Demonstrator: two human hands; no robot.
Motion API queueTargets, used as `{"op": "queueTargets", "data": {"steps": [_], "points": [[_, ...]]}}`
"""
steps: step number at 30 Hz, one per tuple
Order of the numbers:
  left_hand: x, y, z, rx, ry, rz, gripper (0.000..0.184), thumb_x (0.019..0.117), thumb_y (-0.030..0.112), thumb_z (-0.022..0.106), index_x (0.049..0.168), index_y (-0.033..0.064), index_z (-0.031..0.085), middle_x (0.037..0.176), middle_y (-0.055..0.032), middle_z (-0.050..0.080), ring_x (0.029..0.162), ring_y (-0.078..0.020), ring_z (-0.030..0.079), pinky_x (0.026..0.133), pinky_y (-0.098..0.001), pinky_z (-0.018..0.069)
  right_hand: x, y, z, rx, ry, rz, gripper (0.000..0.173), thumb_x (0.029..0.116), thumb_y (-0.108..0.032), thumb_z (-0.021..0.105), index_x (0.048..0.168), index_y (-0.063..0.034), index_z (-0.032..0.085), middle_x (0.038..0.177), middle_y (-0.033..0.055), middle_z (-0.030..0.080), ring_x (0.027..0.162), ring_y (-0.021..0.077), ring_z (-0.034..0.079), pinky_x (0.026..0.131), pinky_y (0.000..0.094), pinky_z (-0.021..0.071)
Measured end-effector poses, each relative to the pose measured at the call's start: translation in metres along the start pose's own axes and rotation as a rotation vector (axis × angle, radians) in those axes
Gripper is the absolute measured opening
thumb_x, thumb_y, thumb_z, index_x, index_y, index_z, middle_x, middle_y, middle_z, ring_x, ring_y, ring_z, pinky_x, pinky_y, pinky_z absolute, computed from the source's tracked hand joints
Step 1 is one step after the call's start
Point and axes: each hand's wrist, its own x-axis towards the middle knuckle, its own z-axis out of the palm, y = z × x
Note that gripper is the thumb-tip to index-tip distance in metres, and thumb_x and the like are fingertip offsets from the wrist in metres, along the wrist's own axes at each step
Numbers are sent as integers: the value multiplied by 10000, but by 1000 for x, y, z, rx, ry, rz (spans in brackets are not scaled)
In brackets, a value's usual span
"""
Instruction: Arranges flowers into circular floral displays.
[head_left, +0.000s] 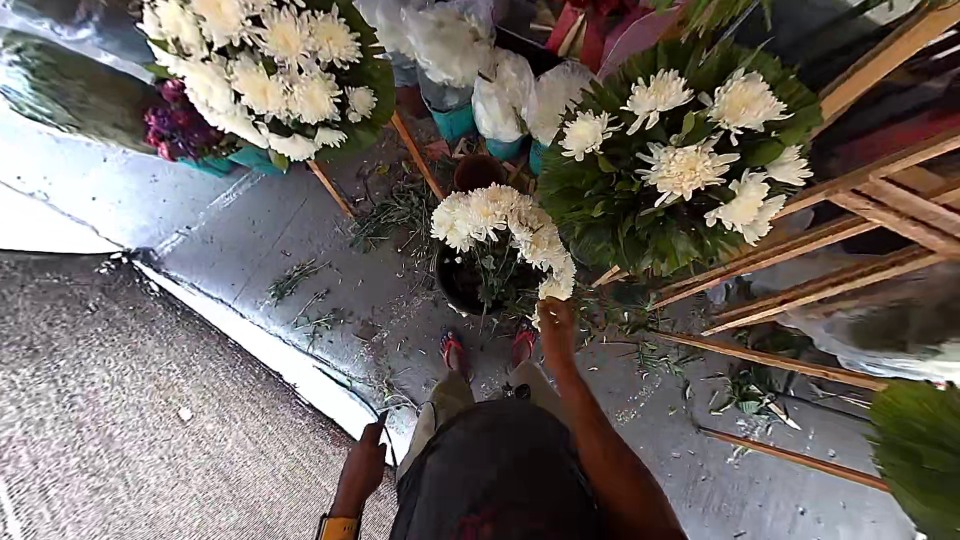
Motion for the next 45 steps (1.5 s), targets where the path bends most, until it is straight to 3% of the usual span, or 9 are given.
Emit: {"op": "queueTargets", "data": {"steps": [7, 10, 17, 21, 25, 29, 33, 38, 45], "points": [[-2, -42, 16, -177, -7, 37, 465, 984, 173, 619, 1401, -16, 534, 1073, -301, 693, 985, -479, 682, 891, -659, 522, 97, 45, 125, 142, -29, 324, 966, 850, -260, 842, 1581, -22, 257, 1567, 264, 371, 1426, 371, 412, 1132, 553, 412], [22, -28, 3, -125, -17, 155, 389, 1034, 267, 559, 1345, 41, 620, 1012, -238, 718, 931, -420, 700, 858, -645, 533, 105, 46, 143, 125, -51, 293, 886, 830, -215, 862, 1538, -10, 371, 1513, 261, 451, 1397, 356, 455, 1131, 537, 420], [73, 116, -62, -96, 172, 618, 409, 1062, 334, 512, 1365, 85, 627, 1244, -180, 651, 1115, -348, 653, 952, -577, 528, 54, 6, 138, 301, -189, 178, 737, 892, -213, 803, 1519, -77, 440, 1455, 152, 556, 1312, 257, 567, 1048, 504, 530], [106, 202, -73, -211, -60, 746, 661, 1046, 310, 558, 1612, 99, 291, 1463, -214, 546, 1287, -357, 591, 1095, -564, 457, 37, -38, 135, 361, -231, 170, 757, 915, -194, 779, 1557, -102, 388, 1476, 148, 537, 1304, 275, 572, 1031, 526, 533], [108, 242, -68, -362, -92, 708, 764, 963, 75, 614, 1615, 79, 216, 1305, -269, 608, 1011, -372, 688, 890, -546, 567, 31, -73, 135, 390, -215, 142, 636, 913, -156, 776, 1465, -44, 482, 1330, 200, 614, 1122, 295, 663, 894, 482, 596], [83, 236, -78, -370, 49, 789, 714, 951, 47, 605, 1591, 50, 289, 1377, -238, 594, 1191, -343, 642, 1024, -525, 514, 18, -94, 120, 453, -321, 135, 617, 996, -365, 666, 1518, -117, 448, 1413, 164, 572, 1204, 301, 623, 929, 518, 567], [57, 214, -99, -408, 120, 881, 758, 910, 47, 607, 1598, 72, 288, 1358, -218, 603, 1126, -311, 664, 953, -512, 551, 9, -129, 108, 588, -207, 60, 517, 1106, -449, 366, 1407, -69, 546, 1130, 118, 642, 945, 228, 660, 811, 422, 575], [17, 191, -126, -354, 244, 1041, 763, 891, 81, 618, 1592, 56, 317, 1270, -154, 684, 1091, -263, 697, 956, -508, 560, 11, -223, 80, 455, -151, -287, 461, 1106, -350, 423, 1404, -22, 548, 1318, 156, 650, 1100, 240, 678, 882, 415, 583], [-25, 180, -134, -299, 475, 1037, 562, 940, 100, 635, 1482, 21, 504, 1186, -238, 702, 1034, -409, 700, 909, -645, 523, -9, -292, 38, 435, -313, -370, 327, 1103, -261, 455, 1239, -9, 613, 1027, 90, 666, 843, 155, 651, 763, 340, 569]]}}
